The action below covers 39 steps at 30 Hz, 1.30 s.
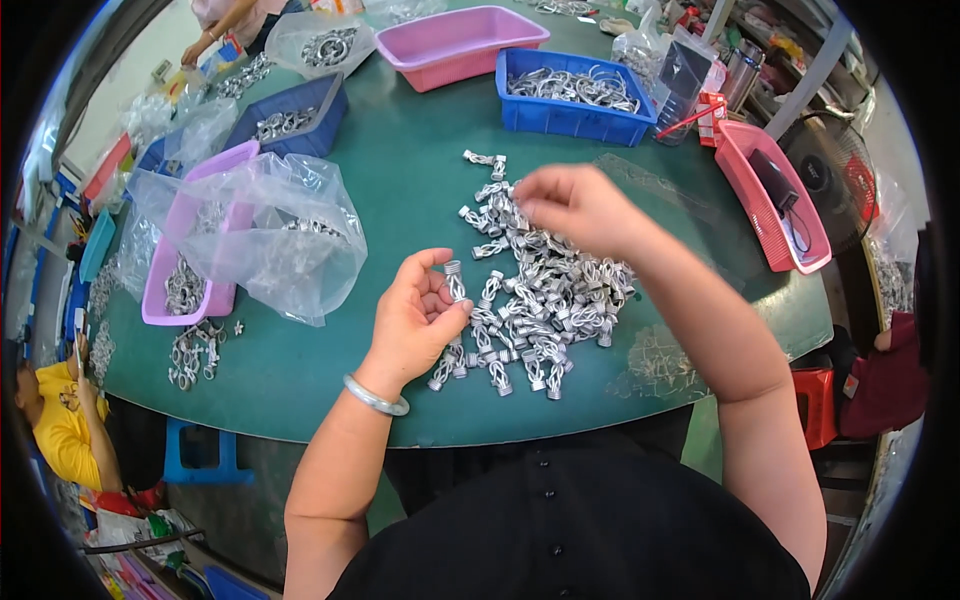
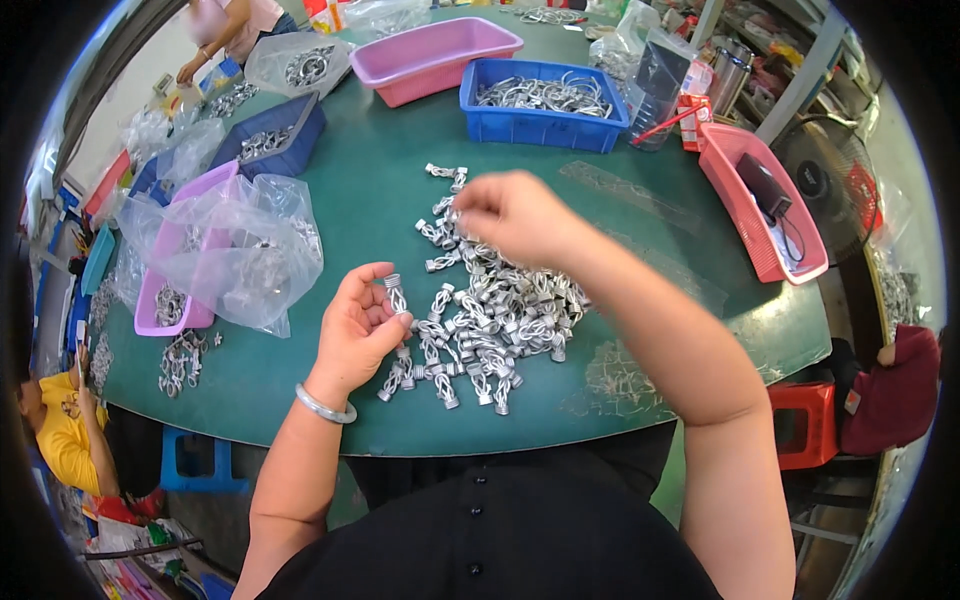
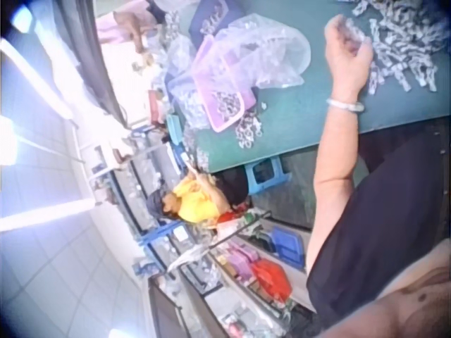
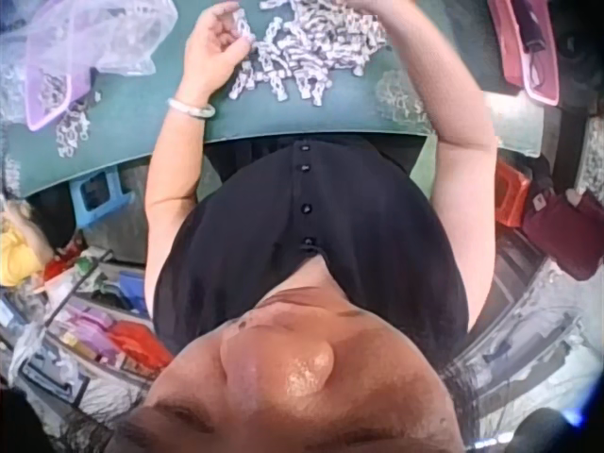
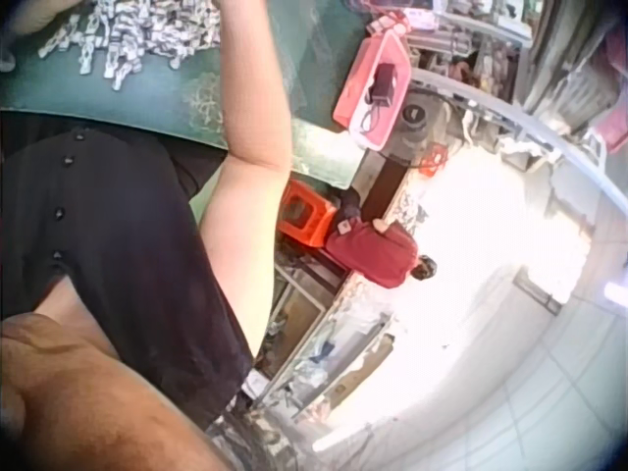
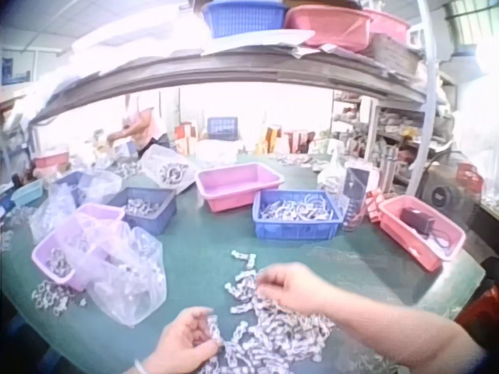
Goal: The person assembles small metal fasteners by picking up components from a pile on the workbench and connecting the pieces together by hand.
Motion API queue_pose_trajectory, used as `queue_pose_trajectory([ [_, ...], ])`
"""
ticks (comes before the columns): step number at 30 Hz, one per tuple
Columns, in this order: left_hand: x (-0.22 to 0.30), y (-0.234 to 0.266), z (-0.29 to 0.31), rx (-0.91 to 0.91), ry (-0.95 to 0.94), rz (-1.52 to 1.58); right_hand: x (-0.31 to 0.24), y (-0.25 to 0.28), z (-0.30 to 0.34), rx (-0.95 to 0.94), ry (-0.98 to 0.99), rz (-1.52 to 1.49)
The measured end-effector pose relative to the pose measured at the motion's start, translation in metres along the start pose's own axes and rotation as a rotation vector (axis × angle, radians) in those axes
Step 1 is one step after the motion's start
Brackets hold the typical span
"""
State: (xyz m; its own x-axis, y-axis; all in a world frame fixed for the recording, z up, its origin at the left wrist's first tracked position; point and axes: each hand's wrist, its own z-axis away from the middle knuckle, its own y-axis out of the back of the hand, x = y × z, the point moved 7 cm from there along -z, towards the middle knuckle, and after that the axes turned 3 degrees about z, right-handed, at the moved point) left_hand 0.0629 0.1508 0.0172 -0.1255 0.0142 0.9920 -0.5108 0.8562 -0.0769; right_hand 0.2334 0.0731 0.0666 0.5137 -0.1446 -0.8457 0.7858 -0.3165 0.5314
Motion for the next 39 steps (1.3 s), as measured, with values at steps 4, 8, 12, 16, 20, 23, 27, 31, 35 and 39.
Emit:
queue_pose_trajectory([
  [4,-0.002,-0.011,0.004,-0.069,0.133,0.233,-0.015,-0.051,0.038,-0.132,-0.029,-0.192],
  [8,-0.003,-0.017,0.003,-0.122,0.168,0.349,-0.014,-0.069,0.046,-0.085,-0.031,-0.429],
  [12,-0.002,-0.016,0.002,-0.125,0.211,0.397,-0.015,-0.075,0.045,-0.068,-0.019,-0.530],
  [16,-0.004,-0.016,0.007,-0.127,0.222,0.478,-0.015,-0.078,0.051,-0.027,-0.021,-0.528],
  [20,-0.003,-0.016,0.006,-0.174,0.196,0.480,-0.016,-0.077,0.054,-0.040,-0.044,-0.408],
  [23,-0.003,-0.014,0.005,-0.158,0.197,0.484,-0.016,-0.078,0.055,-0.024,-0.035,-0.429],
  [27,-0.001,-0.013,0.004,-0.180,0.168,0.484,-0.016,-0.077,0.055,-0.016,-0.045,-0.477],
  [31,-0.002,-0.013,0.006,-0.176,0.176,0.489,-0.010,-0.078,0.058,-0.031,-0.162,-0.631],
  [35,-0.004,-0.011,0.006,-0.151,0.177,0.453,-0.005,-0.083,0.060,-0.104,-0.253,-0.747],
  [39,-0.004,-0.010,0.004,-0.134,0.174,0.445,-0.003,-0.084,0.058,-0.137,-0.269,-0.884],
])
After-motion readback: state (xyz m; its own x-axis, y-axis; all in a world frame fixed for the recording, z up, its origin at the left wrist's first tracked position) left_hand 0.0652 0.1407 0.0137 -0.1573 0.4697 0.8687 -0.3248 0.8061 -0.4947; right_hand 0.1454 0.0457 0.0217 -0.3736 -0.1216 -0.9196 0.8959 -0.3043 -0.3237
